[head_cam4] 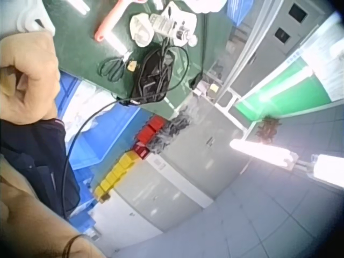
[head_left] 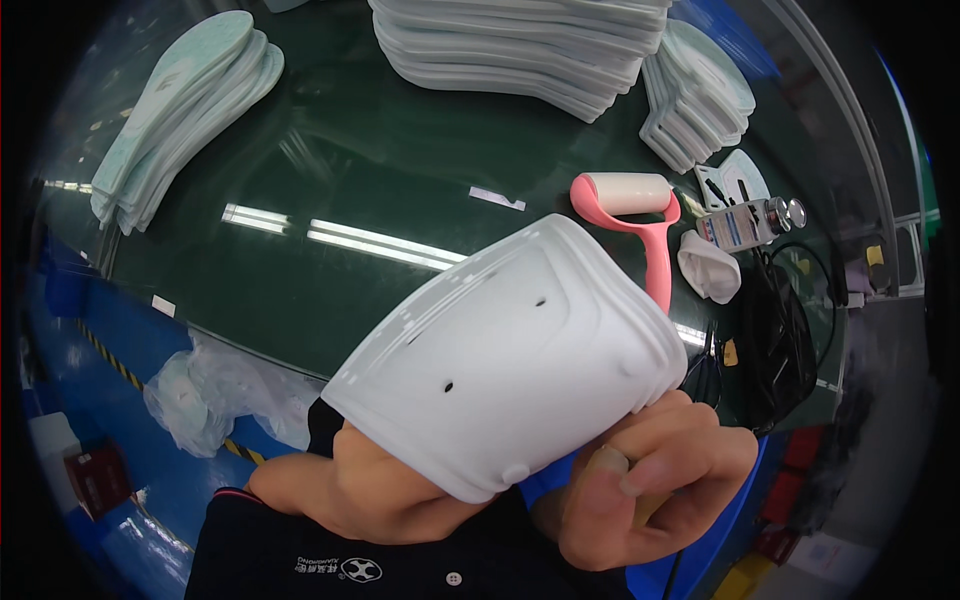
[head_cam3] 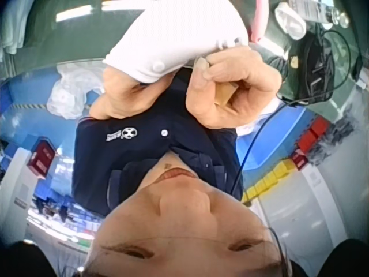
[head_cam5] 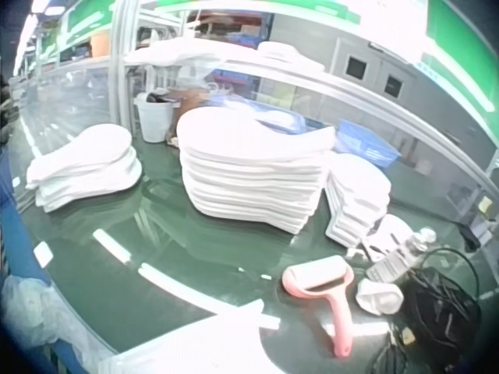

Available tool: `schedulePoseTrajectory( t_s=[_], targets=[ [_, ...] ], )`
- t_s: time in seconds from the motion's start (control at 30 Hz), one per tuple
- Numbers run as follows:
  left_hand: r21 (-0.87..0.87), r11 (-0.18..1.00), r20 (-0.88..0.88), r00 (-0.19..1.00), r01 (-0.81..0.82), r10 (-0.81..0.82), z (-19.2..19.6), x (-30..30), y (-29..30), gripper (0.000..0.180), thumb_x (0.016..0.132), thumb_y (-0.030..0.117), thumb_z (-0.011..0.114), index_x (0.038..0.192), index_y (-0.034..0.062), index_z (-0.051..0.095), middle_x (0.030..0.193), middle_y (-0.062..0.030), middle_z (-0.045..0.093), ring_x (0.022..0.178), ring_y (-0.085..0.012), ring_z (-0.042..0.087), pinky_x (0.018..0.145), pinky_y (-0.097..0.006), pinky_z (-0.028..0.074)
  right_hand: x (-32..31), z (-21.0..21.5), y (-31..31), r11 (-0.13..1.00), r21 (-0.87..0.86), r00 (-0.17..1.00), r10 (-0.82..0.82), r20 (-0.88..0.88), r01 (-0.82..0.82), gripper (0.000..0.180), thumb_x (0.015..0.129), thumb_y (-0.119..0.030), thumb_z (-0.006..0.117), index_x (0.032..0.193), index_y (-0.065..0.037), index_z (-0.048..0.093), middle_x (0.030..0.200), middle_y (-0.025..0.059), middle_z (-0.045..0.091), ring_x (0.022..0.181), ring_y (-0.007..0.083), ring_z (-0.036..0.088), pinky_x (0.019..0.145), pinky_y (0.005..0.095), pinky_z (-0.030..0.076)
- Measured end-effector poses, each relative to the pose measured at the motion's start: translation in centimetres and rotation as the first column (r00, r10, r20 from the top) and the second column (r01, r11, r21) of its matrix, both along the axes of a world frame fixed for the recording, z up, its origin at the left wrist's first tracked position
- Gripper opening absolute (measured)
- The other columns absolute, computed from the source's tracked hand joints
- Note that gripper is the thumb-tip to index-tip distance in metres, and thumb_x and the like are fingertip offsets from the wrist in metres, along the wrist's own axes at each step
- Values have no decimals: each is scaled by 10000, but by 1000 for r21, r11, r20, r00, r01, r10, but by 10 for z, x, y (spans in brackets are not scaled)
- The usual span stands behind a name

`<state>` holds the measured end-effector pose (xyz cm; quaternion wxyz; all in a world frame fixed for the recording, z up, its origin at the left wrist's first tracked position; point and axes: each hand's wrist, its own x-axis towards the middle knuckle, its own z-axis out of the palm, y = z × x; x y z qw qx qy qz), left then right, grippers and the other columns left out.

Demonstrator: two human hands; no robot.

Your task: The person inspects white plastic shoe insoles with a green pattern, using a pink lint roller to clean the surface and a small tool to remove burrs from the edges. They handle the insoles one by one, turning them over to check both sides, and use scissors to trim excess material from the edges.

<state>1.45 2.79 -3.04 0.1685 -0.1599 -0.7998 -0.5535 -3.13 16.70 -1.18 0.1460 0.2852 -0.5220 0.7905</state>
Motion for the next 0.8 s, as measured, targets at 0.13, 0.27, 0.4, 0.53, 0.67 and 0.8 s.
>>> schedulePoseTrajectory(
  t_s=[0.13,0.27,0.4,0.53,0.67,0.8],
  targets=[
    [64,995,-74,994,-77,82,-5,-3,6,275,593,10,674,865,46,658,856,-123,631,769,-280,620,698,-350,476,-6,-7,-4,1000,-3,994,11,-107,-12,306,563,151,646,832,73,522,548,106,524,387,134,446,402,222,338],
    [30,996,-50,996,-79,80,-6,-1,7,282,594,5,666,873,45,656,866,-120,631,780,-282,617,712,-357,472,-10,-9,-9,999,32,978,-24,-208,32,322,570,144,647,855,79,511,515,96,512,360,122,423,396,220,343],
    [-18,999,1,999,-47,47,-8,0,4,289,595,1,657,881,43,655,876,-117,630,792,-284,615,726,-364,468,-10,-7,4,994,104,989,50,-139,-35,306,565,138,653,829,62,521,534,89,511,361,131,410,421,229,382],
    [-16,999,18,999,-34,34,-6,1,5,297,595,-7,646,887,42,653,883,-116,629,800,-287,612,737,-369,464,-12,-8,-6,999,-31,983,-23,-181,17,272,559,155,621,785,44,519,495,54,459,351,122,377,396,215,333],
    [-21,999,14,1000,-28,28,-7,0,6,304,593,-15,638,892,41,652,889,-120,627,805,-291,610,739,-371,462,-11,-11,-6,973,108,953,-170,-252,202,243,549,179,577,723,23,509,470,36,422,341,111,349,389,204,290],
    [-41,999,1,1000,-9,9,-7,-4,2,310,594,-21,634,897,39,649,896,-123,625,811,-295,608,742,-373,461,-11,-7,-1,999,33,995,19,-102,-16,237,543,178,567,697,10,500,454,25,413,328,104,327,394,194,277]
  ],
)
